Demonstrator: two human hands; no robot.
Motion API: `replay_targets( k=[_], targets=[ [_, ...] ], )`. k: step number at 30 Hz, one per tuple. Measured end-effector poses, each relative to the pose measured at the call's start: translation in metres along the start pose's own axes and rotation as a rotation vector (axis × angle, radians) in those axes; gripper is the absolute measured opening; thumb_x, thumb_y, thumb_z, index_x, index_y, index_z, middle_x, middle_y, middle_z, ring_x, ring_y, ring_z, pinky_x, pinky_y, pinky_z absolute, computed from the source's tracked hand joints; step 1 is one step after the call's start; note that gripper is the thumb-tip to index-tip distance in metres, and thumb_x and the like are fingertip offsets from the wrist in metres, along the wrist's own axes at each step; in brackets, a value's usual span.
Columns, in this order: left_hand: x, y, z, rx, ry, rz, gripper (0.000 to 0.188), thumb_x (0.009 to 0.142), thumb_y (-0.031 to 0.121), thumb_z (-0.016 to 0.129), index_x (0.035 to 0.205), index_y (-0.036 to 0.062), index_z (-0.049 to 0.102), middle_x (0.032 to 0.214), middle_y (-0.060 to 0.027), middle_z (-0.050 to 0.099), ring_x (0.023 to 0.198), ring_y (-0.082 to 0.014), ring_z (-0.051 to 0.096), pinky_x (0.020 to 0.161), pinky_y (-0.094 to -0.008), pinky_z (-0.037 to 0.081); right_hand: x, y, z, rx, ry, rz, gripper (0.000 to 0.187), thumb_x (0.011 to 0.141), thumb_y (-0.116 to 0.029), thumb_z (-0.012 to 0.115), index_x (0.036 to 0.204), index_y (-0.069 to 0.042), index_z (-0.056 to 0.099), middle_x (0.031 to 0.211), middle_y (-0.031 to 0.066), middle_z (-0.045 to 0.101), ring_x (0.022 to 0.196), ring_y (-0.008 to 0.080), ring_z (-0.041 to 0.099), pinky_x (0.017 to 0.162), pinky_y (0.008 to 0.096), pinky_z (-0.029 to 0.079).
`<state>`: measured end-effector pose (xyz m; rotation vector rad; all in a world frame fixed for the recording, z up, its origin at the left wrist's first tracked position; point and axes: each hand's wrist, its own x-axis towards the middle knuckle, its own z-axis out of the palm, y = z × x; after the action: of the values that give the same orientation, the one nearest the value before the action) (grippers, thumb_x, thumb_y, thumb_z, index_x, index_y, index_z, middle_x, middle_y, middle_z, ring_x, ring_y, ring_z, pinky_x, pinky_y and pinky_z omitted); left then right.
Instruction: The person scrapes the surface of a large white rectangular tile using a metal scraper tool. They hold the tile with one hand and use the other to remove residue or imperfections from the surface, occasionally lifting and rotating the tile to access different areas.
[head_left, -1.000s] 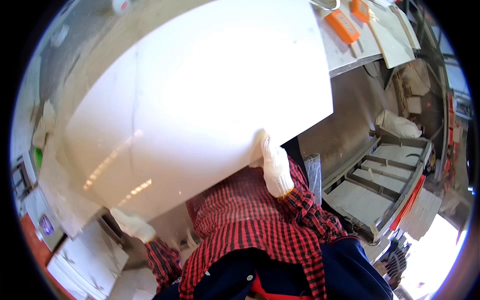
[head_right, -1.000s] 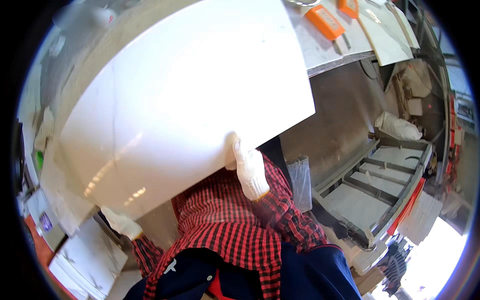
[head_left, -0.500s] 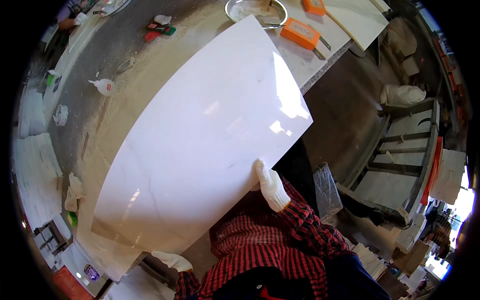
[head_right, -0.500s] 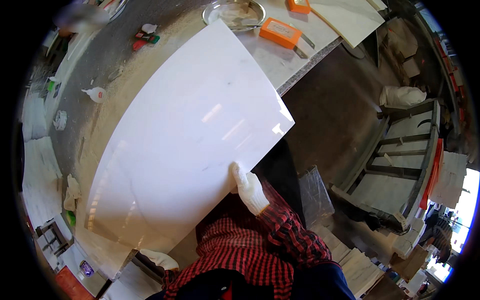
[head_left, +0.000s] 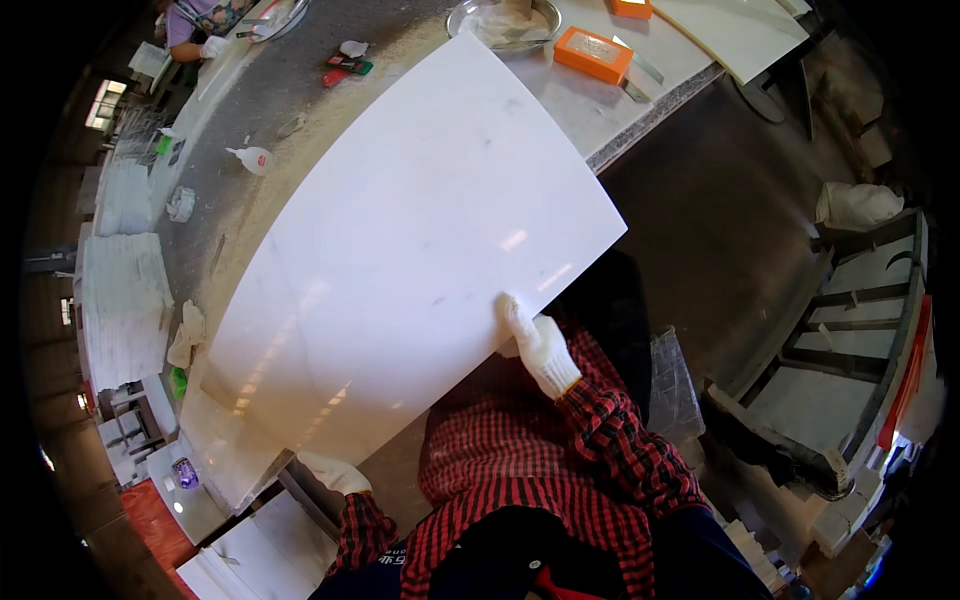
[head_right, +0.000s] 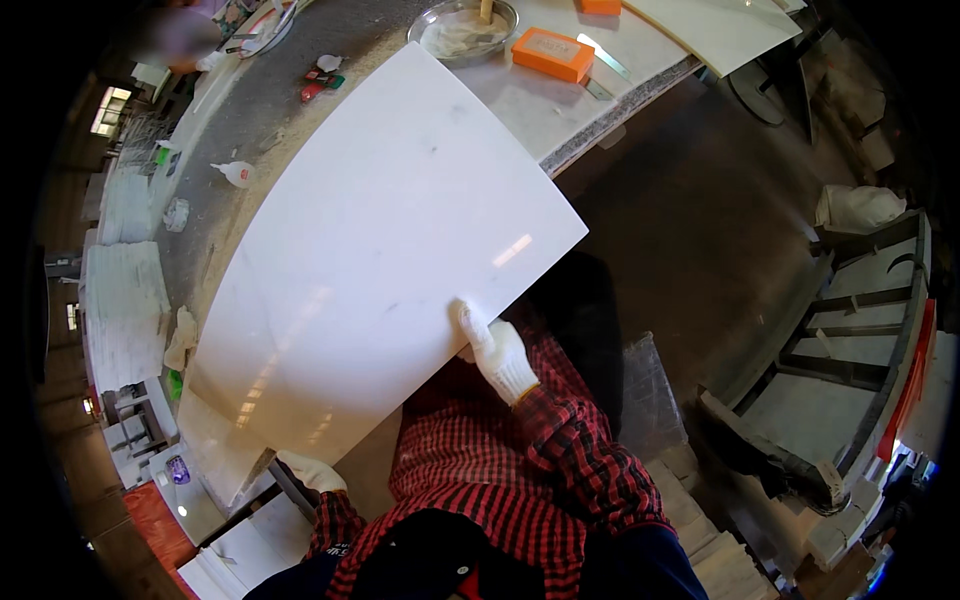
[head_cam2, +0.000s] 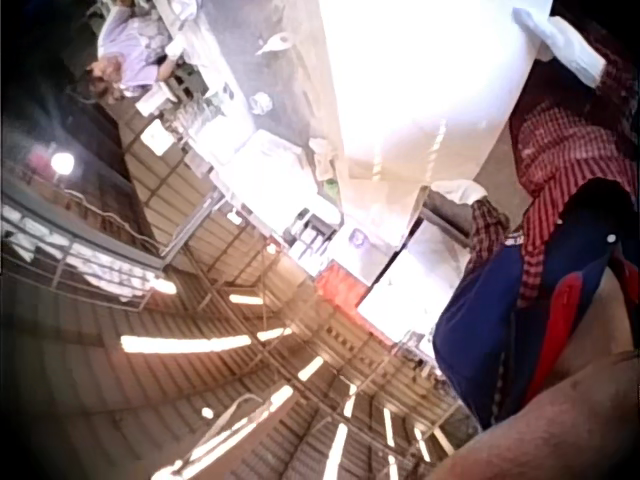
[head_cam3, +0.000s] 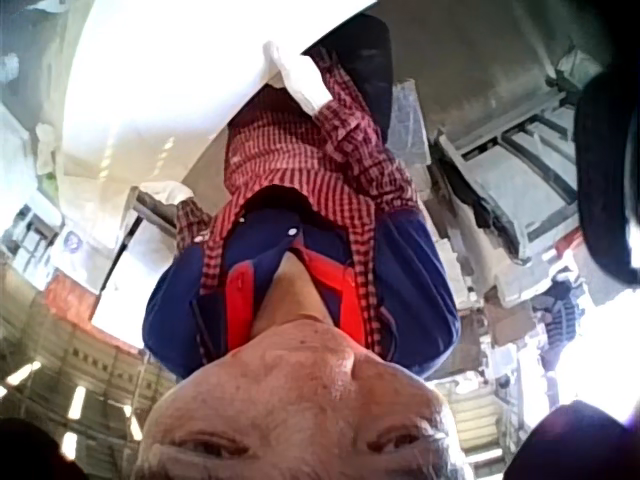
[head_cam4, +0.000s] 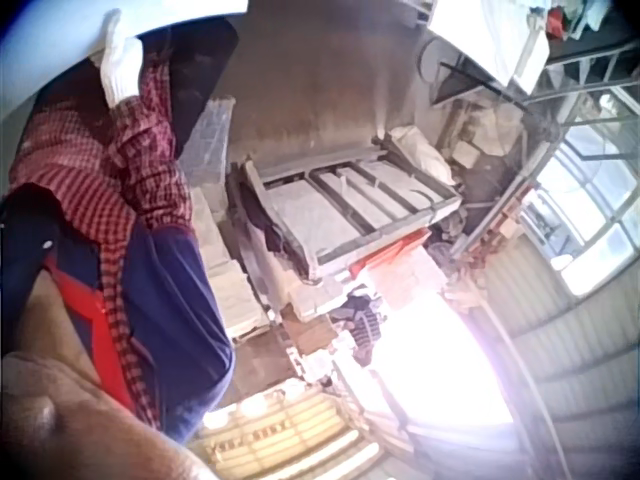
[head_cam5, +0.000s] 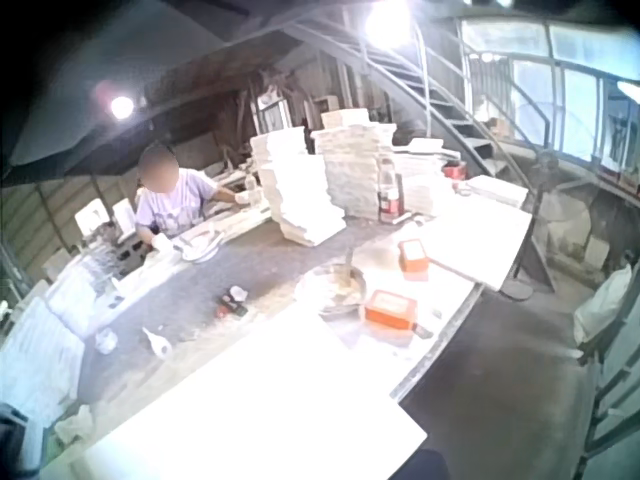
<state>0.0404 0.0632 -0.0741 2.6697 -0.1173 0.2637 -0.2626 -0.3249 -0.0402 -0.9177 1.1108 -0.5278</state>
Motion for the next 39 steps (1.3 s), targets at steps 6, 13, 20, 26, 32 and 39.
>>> replay_targets(
  k=[6, 13, 20, 26, 32, 39],
  targets=[
    [-0.012, 0.031, -0.01, -0.18, -0.002, -0.069, 0.051, 0.115, 0.026, 0.028, 0.161, 0.0074, 0.031, 0.16, -0.0118, 0.044, 0.144, -0.0255, 0.046, 0.118, -0.0301, 0.038, 0.013, -0.04, -0.026, 0.329, 0.317, 0.018, 0.058, 0.097, -0.042, 0.073, 0.129, 0.004, 0.062, 0.08, 0.0008, 0.061, 0.063, 0.008, 0.052, 0.057, 0.0253, 0.043],
    [-0.015, 0.017, -0.01, -0.02, 0.04, 0.044, 0.05, 0.115, 0.026, 0.028, 0.161, 0.0089, 0.033, 0.162, -0.0061, 0.042, 0.14, -0.0213, 0.05, 0.114, -0.029, 0.042, 0.024, -0.063, -0.06, -0.394, 0.875, -0.438, 0.079, 0.087, -0.028, 0.082, 0.152, -0.001, 0.045, 0.138, 0.0204, 0.059, 0.124, 0.0303, 0.059, 0.105, 0.0399, 0.049],
    [-0.012, -0.009, -0.016, 0.474, 0.139, 0.339, 0.049, 0.115, 0.026, 0.028, 0.161, 0.0105, 0.034, 0.163, -0.0004, 0.041, 0.136, -0.0172, 0.053, 0.109, -0.0278, 0.046, 0.046, -0.117, -0.013, -0.995, 0.893, -0.673, 0.108, 0.058, -0.056, 0.094, 0.142, -0.004, 0.052, 0.143, 0.019, 0.053, 0.133, 0.043, 0.046, 0.112, 0.0519, 0.038],
    [-0.022, 0.038, -0.018, 2.368, 1.252, 0.484, 0.048, 0.116, 0.025, 0.028, 0.161, 0.0118, 0.035, 0.165, 0.0045, 0.039, 0.133, -0.0136, 0.056, 0.106, -0.0268, 0.049, 0.092, -0.114, -0.081, -0.966, 1.125, -0.785, 0.064, 0.088, -0.037, 0.076, 0.14, -0.005, 0.056, 0.134, 0.0199, 0.062, 0.127, 0.0401, 0.054, 0.109, 0.0488, 0.043],
    [-0.016, -0.015, -0.012, 0.341, 0.039, 0.302, 0.049, 0.115, 0.022, 0.029, 0.162, 0.0115, 0.031, 0.162, 0.0007, 0.041, 0.138, -0.0184, 0.053, 0.107, -0.03, 0.049, 0.033, -0.093, -0.11, -1.409, 0.763, -0.696, 0.019, 0.085, -0.019, 0.068, 0.1, -0.008, 0.074, 0.102, 0.0091, 0.072, 0.104, 0.0318, 0.06, 0.093, 0.0482, 0.047],
    [-0.005, 0.012, -0.012, 0.451, 0.12, 0.355, 0.047, 0.111, 0.017, 0.035, 0.157, 0.0038, 0.035, 0.153, -0.0219, 0.049, 0.137, -0.0354, 0.053, 0.112, -0.0369, 0.046, 0.069, 0.034, -0.051, -2.057, -0.014, -0.329, 0.048, 0.101, -0.033, 0.053, 0.145, -0.014, 0.06, 0.154, 0.0058, 0.054, 0.144, 0.03, 0.045, 0.116, 0.0528, 0.033]
  ],
)
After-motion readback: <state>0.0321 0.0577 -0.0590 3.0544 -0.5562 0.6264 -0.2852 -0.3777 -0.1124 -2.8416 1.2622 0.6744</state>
